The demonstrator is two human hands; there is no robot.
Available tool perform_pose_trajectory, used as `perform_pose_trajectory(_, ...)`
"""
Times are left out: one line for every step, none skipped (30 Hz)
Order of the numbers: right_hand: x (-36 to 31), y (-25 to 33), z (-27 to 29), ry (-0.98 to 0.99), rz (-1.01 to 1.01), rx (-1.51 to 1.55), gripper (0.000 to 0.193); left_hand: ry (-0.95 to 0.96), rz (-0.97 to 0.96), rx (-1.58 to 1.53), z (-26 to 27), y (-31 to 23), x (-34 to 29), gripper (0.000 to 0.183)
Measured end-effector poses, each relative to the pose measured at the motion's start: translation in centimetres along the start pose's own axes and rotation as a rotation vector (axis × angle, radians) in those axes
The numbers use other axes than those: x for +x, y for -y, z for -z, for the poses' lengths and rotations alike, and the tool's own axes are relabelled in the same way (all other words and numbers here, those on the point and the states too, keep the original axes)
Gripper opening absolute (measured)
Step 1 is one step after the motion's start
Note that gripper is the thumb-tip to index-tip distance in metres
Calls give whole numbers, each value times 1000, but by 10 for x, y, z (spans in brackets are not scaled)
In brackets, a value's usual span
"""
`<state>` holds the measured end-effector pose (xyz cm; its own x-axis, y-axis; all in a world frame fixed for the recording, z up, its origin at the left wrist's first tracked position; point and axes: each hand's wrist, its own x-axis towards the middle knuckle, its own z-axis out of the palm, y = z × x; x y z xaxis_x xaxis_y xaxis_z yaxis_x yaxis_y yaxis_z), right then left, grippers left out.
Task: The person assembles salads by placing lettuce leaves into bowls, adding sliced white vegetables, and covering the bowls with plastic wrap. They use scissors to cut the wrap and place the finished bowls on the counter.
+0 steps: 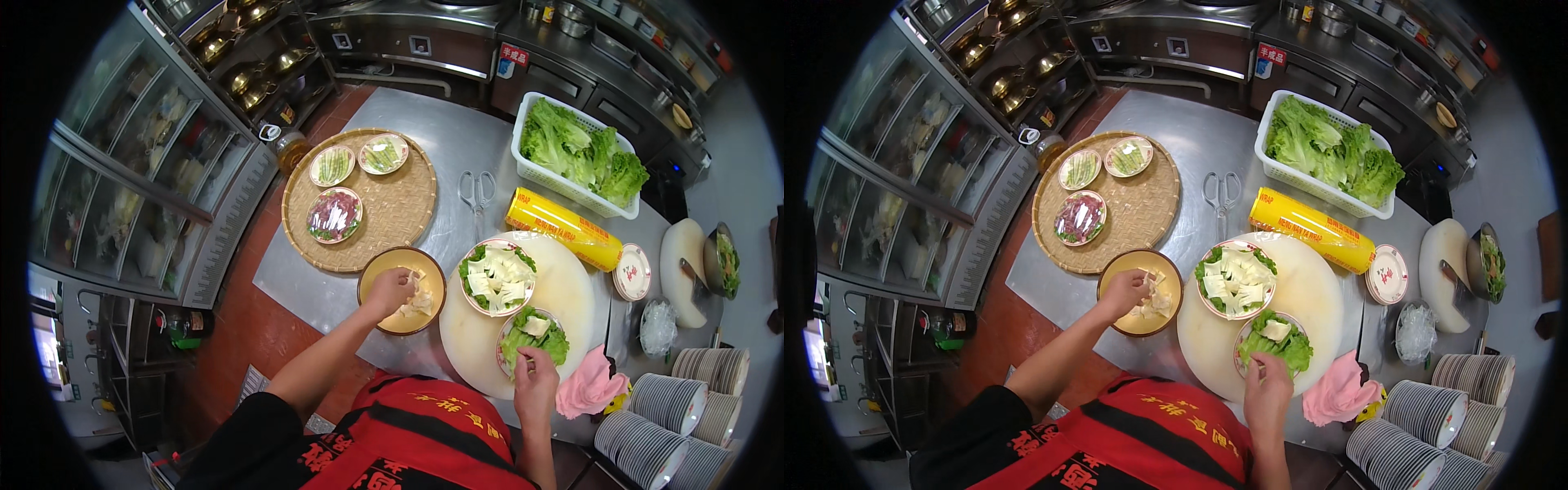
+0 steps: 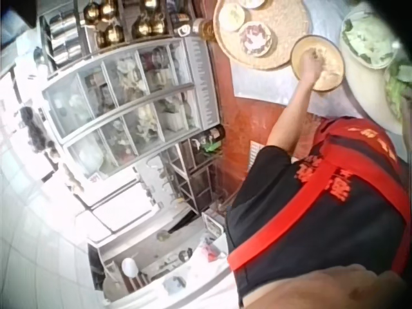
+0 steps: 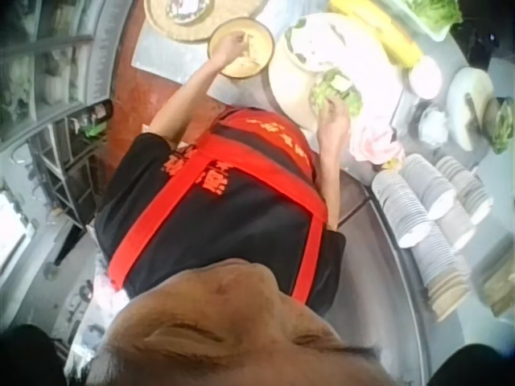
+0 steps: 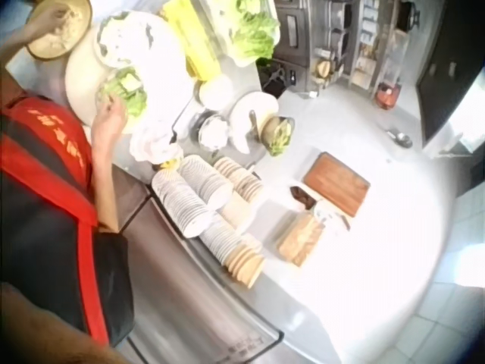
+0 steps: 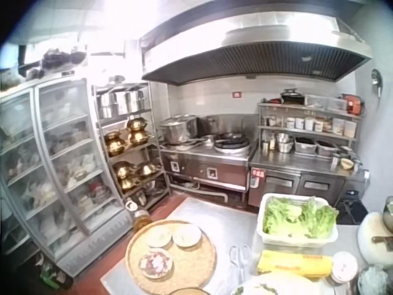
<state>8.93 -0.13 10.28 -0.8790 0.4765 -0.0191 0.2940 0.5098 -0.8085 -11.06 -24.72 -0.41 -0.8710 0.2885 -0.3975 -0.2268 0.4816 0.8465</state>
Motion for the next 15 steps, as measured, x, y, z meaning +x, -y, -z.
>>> perform_pose_trajectory(0, 4, -5, 33, -33, 43, 15, 90, 49, -133, 3, -3, -3, 21)
perform_pose_trajectory(2, 10, -8, 65, -63, 83, 16, 188, 48, -168, 5, -13, -9, 22)
perform_pose_trajectory(4, 15, -10, 79, -14, 80, 18, 251, 13, -110, 1, -28, -16, 23)
perform_pose_trajectory(7, 20, -13, 94, 35, 77, 19, 309, -25, -52, -2, -43, -23, 25)
perform_pose_trajectory(11, 24, -14, 107, 82, 69, 21, 322, -100, 97, -8, -64, -35, 27)
perform_pose_trajectory(15, 28, -15, 127, 124, 60, 24, 356, -170, 196, -19, -69, -39, 29)
perform_pose_trajectory(20, 31, -16, 146, 164, 50, 26, 385, -246, 295, -29, -73, -43, 31)
perform_pose_trajectory(23, 32, -16, 164, 201, 41, 29, 408, -324, 389, -40, -78, -46, 33)
perform_pose_trajectory(26, 29, -16, 163, 249, 35, 30, 459, -356, 416, -51, -86, -51, 33)
perform_pose_trajectory(29, 22, -19, 167, 298, 31, 32, 479, -367, 401, -60, -89, -53, 31)
perform_pose_trajectory(29, 15, -20, 170, 346, 26, 33, 498, -380, 386, -69, -92, -55, 29)
perform_pose_trajectory(27, 7, -19, 177, 285, 52, 32, 517, -391, 369, -78, -96, -57, 28)
perform_pose_trajectory(21, -1, -18, 182, 224, 79, 31, 529, -366, 320, -84, -103, -59, 25)
perform_pose_trajectory(16, -6, -16, 188, 162, 110, 30, 544, -350, 268, -90, -103, -58, 22)
perform_pose_trajectory(12, -7, -10, 189, 42, 151, 28, 558, -335, 214, -98, -104, -56, 19)
